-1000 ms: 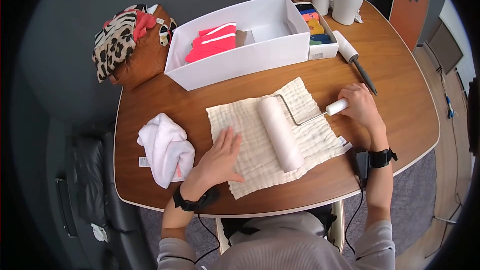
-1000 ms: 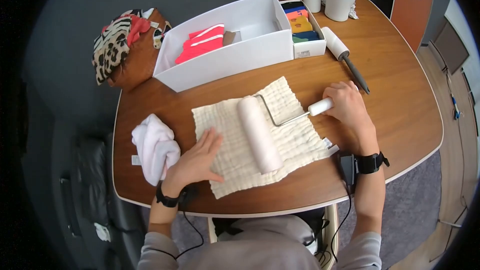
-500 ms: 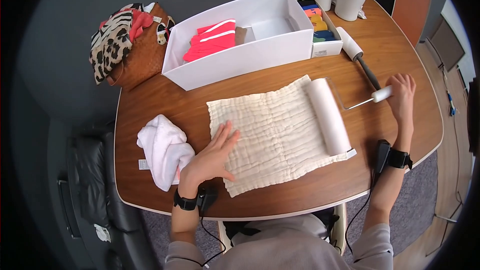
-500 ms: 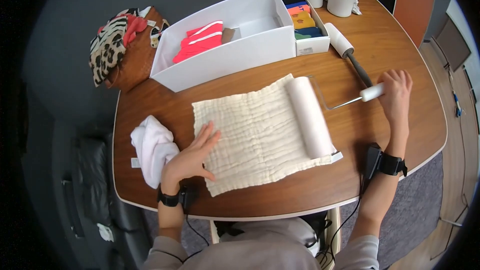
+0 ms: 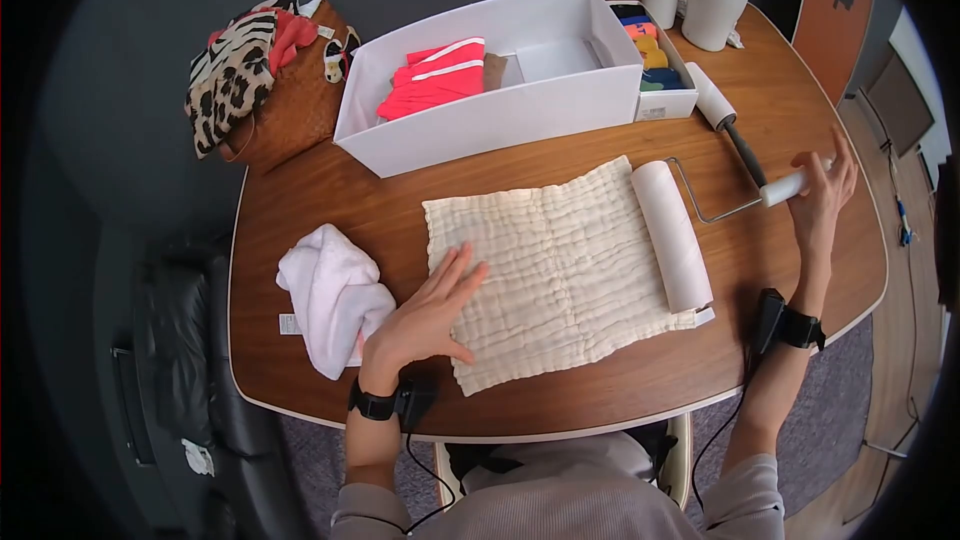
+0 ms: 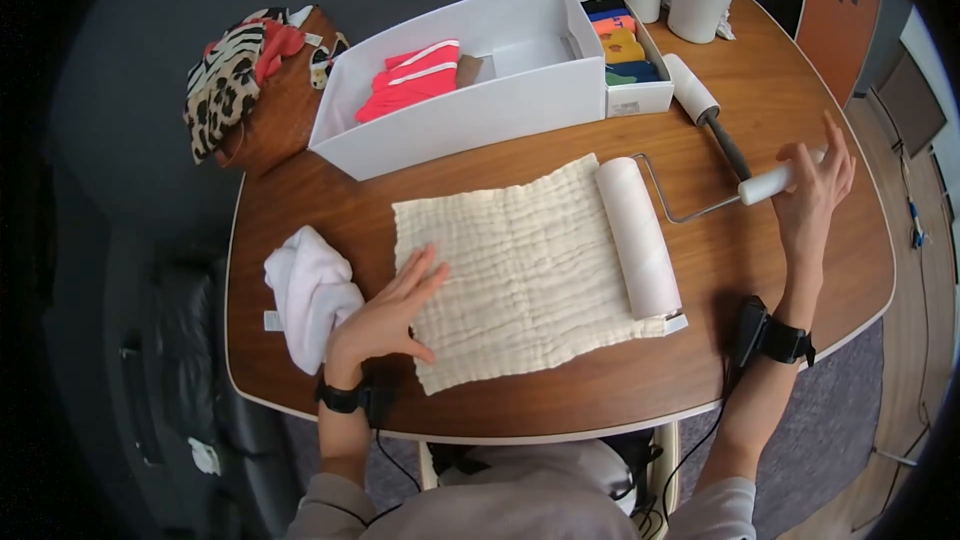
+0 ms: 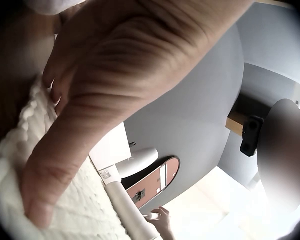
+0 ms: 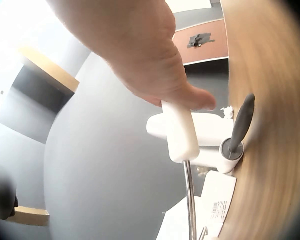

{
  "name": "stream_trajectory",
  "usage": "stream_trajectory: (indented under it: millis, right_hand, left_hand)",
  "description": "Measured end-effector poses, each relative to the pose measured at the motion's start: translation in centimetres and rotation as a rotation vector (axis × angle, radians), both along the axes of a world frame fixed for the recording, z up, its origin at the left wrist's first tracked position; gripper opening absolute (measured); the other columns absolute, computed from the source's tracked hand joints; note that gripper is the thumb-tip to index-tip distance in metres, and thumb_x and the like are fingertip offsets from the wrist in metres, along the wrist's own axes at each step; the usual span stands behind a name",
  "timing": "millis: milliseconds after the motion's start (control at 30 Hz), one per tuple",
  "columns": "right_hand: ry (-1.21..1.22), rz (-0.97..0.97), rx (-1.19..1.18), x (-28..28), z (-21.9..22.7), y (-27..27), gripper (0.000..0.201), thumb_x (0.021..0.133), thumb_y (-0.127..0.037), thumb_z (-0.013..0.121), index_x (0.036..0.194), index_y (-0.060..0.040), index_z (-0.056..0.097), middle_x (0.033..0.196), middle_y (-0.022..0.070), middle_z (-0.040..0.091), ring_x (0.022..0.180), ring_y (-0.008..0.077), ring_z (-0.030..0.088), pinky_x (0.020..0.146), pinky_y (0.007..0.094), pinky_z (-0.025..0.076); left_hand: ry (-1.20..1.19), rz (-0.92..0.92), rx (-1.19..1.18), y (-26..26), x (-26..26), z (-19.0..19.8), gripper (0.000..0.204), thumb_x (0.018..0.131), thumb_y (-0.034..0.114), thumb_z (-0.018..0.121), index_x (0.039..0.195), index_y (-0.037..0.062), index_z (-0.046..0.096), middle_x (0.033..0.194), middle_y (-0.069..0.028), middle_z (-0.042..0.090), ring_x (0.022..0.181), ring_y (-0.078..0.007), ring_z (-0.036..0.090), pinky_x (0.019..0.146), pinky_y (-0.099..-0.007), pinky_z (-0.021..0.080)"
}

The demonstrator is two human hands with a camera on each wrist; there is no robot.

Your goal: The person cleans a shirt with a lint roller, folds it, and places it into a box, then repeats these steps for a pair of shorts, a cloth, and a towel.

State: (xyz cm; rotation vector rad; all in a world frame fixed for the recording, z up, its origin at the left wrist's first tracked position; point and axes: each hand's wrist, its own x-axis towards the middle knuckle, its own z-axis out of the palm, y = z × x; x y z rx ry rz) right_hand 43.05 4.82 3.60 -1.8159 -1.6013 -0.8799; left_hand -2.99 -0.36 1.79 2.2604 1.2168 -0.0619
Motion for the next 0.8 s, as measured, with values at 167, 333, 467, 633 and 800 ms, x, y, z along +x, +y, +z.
stream_trajectory:
  millis: [167, 333, 467, 633, 800]
  right_hand:
    - [-0.025, 0.133, 0.249, -3.2, 3.1, -0.3, 0.035, 0.054, -0.005, 0.073, 0.085, -0.0157, 0.061, 0.135, 0.0095, 0.031, 0.125, 0.0309, 0.027, 0.101, 0.0484, 0.019]
    - [-0.273, 0.418, 0.34, -10.8, 8.5, -0.8, 0.034, 0.058, -0.007, 0.07, 0.088, -0.0204, 0.063, 0.131, 0.0067, 0.038, 0.123, 0.0276, 0.032, 0.102, 0.0459, 0.022]
    - [-0.505, 0.617, 0.319, -17.6, 8.3, -0.7, 0.041, 0.067, -0.017, 0.064, 0.107, -0.0213, 0.059, 0.135, 0.0016, 0.032, 0.123, 0.0242, 0.031, 0.106, 0.0406, 0.021]
    - [-0.874, 0.606, 0.178, -21.1, 8.0, -2.0, 0.044, 0.075, -0.018, 0.058, 0.118, -0.0218, 0.051, 0.138, -0.0021, 0.024, 0.123, 0.0213, 0.03, 0.106, 0.0345, 0.024]
    - [-0.692, 0.854, 0.032, -21.1, 8.5, -1.8, 0.029, 0.076, -0.013, 0.056, 0.104, -0.0191, 0.055, 0.132, 0.0037, 0.031, 0.115, 0.0217, 0.039, 0.095, 0.0331, 0.038]
  left_hand:
    - [-0.018, -0.019, 0.011, 0.1, 0.0, 0.0, 0.108, 0.048, 0.024, 0.08, 0.135, 0.0044, 0.02, 0.143, -0.0187, 0.002, 0.132, -0.0327, 0.006, 0.106, -0.0362, 0.019]
    - [-0.008, -0.048, 0.03, 0.1, -0.4, -0.2, 0.105, 0.052, 0.032, 0.078, 0.134, 0.0014, 0.021, 0.143, -0.0203, 0.002, 0.132, -0.0333, 0.006, 0.105, -0.0372, 0.019]
    - [-0.027, -0.041, 0.023, 0.3, -0.8, -0.4, 0.097, 0.062, 0.041, 0.072, 0.134, -0.0009, 0.021, 0.142, -0.0214, 0.006, 0.132, -0.0326, 0.007, 0.105, -0.036, 0.018]
    - [-0.14, 0.049, -0.037, 0.8, -0.8, -0.1, 0.09, 0.07, 0.042, 0.067, 0.132, -0.0041, 0.022, 0.14, -0.023, 0.012, 0.132, -0.0309, 0.009, 0.106, -0.0343, 0.017]
    - [-0.139, 0.074, 0.008, 0.7, -0.7, 0.5, 0.085, 0.072, 0.039, 0.065, 0.13, -0.0059, 0.024, 0.138, -0.0238, 0.018, 0.13, -0.0318, 0.016, 0.105, -0.0347, 0.019]
